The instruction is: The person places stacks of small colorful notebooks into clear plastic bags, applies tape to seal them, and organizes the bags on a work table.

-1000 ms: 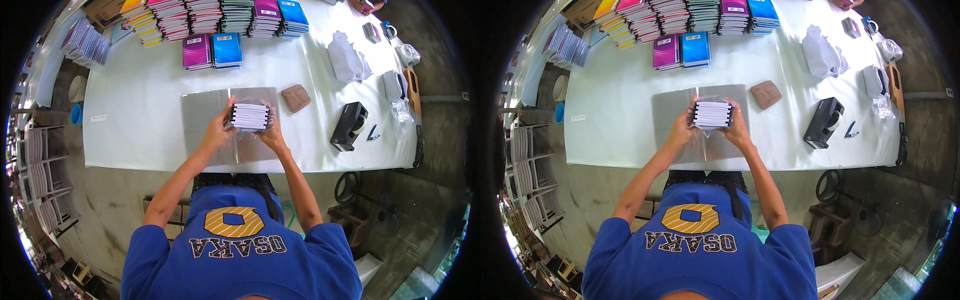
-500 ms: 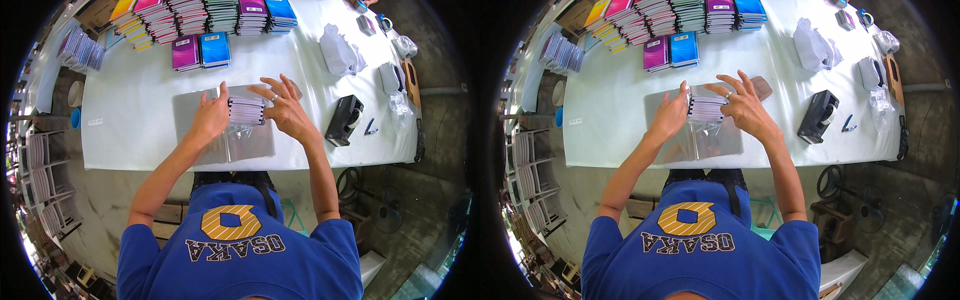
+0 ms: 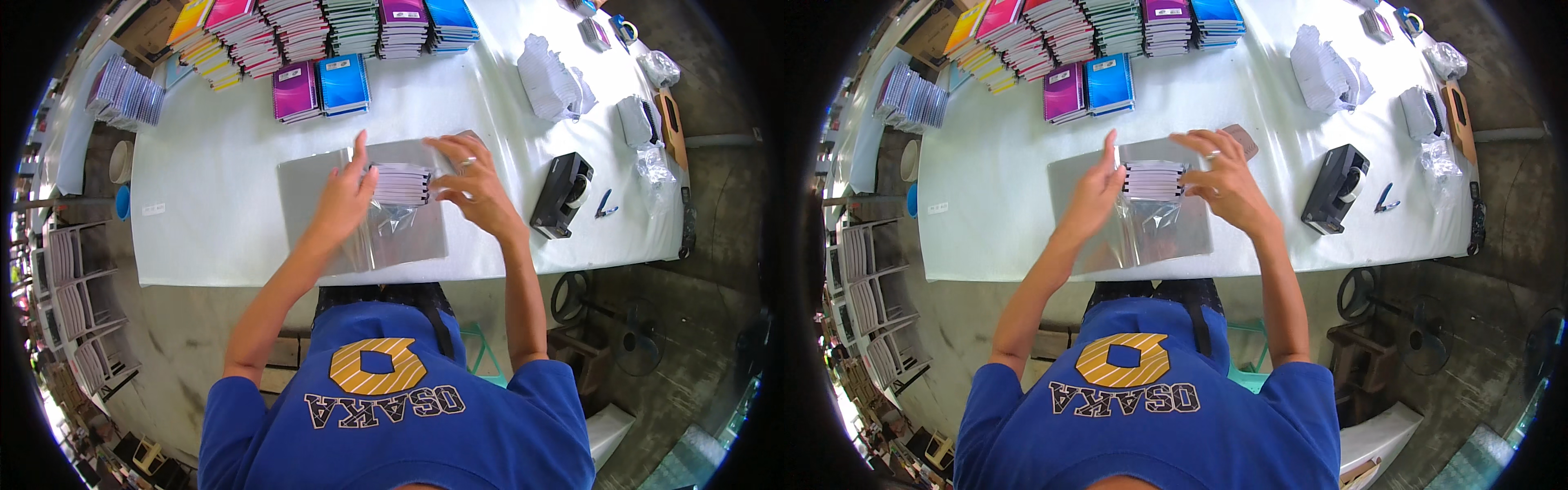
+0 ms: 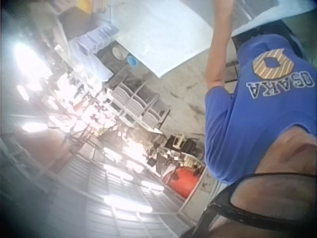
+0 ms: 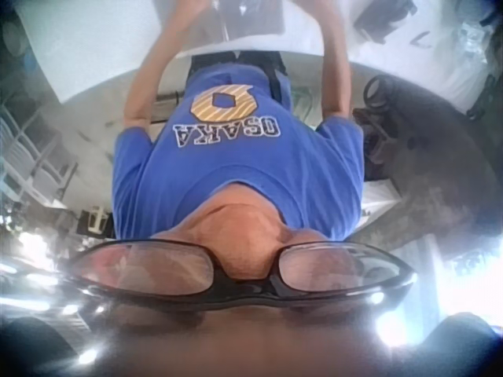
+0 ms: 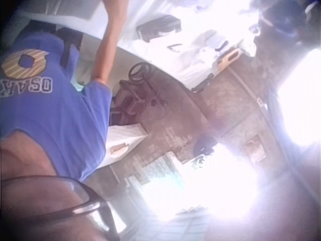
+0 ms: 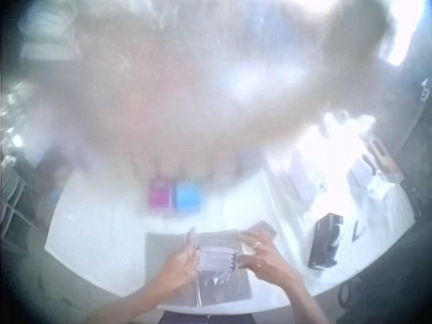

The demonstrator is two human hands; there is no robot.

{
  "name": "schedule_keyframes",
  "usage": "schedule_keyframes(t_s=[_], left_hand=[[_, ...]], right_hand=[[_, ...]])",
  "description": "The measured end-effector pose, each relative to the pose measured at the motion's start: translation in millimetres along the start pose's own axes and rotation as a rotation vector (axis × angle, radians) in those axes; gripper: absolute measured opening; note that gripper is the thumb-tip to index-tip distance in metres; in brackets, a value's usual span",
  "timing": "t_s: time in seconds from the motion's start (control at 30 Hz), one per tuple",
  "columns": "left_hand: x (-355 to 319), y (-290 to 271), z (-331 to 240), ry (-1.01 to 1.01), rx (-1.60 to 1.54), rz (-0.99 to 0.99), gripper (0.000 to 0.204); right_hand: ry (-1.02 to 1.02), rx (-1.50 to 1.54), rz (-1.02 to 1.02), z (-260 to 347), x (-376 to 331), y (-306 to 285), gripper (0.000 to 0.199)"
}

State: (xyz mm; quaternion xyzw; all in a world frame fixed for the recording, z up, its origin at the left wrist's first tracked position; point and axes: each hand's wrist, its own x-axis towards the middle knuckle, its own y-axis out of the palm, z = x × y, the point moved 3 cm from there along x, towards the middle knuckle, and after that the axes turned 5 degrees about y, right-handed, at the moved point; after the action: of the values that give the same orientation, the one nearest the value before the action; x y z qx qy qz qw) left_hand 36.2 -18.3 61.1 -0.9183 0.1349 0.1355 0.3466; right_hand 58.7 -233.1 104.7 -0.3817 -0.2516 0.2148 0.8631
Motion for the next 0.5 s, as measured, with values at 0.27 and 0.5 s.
schedule_keyframes(t_s=[0.27, 0.5], left_hand=[[-7, 14, 89, 0.593, -0.326, -0.26, 0.052], [14, 12, 70, 0.729, -0.081, -0.205, 0.053]], right_hand=[[0.272, 0.413, -0.179, -49, -55, 73, 0.051], [0.301, 0.319, -0.184, -36, -51, 91, 0.06]])
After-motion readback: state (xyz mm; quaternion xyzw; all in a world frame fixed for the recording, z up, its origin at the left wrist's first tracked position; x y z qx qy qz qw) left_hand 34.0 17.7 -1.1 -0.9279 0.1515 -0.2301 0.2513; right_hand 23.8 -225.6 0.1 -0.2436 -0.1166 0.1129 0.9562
